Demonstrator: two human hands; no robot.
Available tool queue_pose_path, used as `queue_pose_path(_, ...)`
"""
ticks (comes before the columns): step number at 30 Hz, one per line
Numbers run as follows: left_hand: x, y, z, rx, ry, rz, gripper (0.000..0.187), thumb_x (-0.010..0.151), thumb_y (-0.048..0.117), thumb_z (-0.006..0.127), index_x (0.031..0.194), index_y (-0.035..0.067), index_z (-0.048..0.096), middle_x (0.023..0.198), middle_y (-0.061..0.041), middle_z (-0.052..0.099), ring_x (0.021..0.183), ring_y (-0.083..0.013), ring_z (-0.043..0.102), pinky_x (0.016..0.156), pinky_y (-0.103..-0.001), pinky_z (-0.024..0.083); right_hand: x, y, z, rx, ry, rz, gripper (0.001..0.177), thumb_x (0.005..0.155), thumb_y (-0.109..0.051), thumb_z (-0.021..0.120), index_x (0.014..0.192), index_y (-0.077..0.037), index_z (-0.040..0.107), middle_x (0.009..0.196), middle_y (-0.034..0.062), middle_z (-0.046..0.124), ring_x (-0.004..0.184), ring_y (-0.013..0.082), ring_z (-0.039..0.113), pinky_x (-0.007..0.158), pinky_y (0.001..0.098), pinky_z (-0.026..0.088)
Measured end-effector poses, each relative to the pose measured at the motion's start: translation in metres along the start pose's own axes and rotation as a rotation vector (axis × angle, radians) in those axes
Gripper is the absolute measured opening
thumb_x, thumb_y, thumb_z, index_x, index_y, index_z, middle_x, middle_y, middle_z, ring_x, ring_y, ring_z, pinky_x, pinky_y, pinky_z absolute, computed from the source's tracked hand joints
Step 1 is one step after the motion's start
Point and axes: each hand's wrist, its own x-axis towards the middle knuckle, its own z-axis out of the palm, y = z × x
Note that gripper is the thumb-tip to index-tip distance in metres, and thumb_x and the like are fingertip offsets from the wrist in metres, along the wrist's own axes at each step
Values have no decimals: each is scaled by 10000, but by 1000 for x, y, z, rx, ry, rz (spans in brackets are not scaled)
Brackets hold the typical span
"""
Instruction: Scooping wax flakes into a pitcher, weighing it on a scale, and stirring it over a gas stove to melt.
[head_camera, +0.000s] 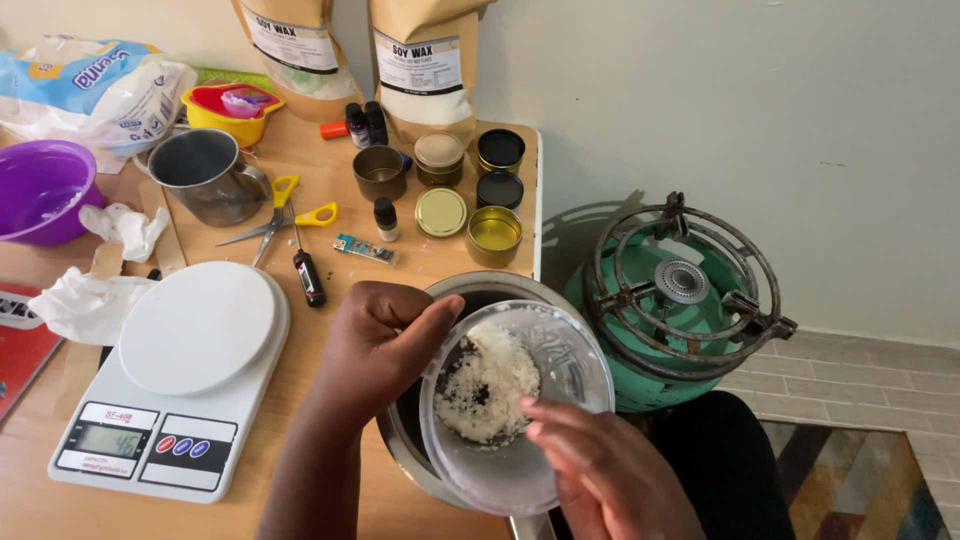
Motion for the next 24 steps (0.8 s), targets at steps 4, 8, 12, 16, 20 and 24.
queue_pose_path(4, -1, 0, 2, -10, 78, 9, 533, 910, 181, 594, 544, 188, 206, 543, 97, 183, 494, -30, 168, 436, -253, 92, -5, -3, 1, 275, 271, 162, 300, 814, 9, 562, 1104, -64, 586, 1208, 145, 643, 1093, 217, 659, 803, 268, 578)
queue_pose_path(8, 0, -5, -1, 55, 75, -15, 541, 909, 232, 596, 537, 187, 207, 539, 94, 178, 490, -36, 166, 434, -258, 95, 14, -40, -4, 390, 667, 446, 150, 902, -137, 491, 885, -41, 605, 971, 132, 740, 439, 128, 581, 422, 178, 463)
queue_pose_path(12, -1, -1, 1, 53, 43, 4, 531, 914, 205, 593, 546, 188, 210, 551, 97, 171, 499, -31, 160, 441, -266, 87, 11, -37, 4, 551, 637, 373, 137, 902, -125, 496, 926, -30, 590, 990, 195, 723, 452, 130, 607, 414, 181, 497)
queue_pose_path(16, -1, -1, 1, 112, 61, 31, 542, 907, 196, 602, 541, 180, 203, 543, 90, 168, 498, -39, 170, 438, -268, 108, 4, -37, 8, 601, 486, 474, 269, 874, -240, 544, 949, -16, 671, 996, 150, 785, 451, 115, 614, 415, 194, 509)
queue_pose_path(20, 0, -3, 2, 117, 89, 6, 539, 911, 202, 592, 554, 186, 190, 554, 90, 168, 501, -41, 165, 439, -272, 99, 3, -38, 4, 437, 362, 484, 206, 875, -154, 532, 868, -63, 716, 900, 80, 822, 870, 156, 807, 697, 219, 616)
queue_pose_path(24, 1, -6, 1, 94, 80, 2, 538, 914, 217, 594, 562, 189, 188, 561, 92, 167, 508, -40, 163, 445, -266, 96, -1, -35, -8, 315, 306, 514, 237, 770, 13, 571, 882, -110, 739, 898, 41, 835, 873, 108, 819, 727, 206, 633)
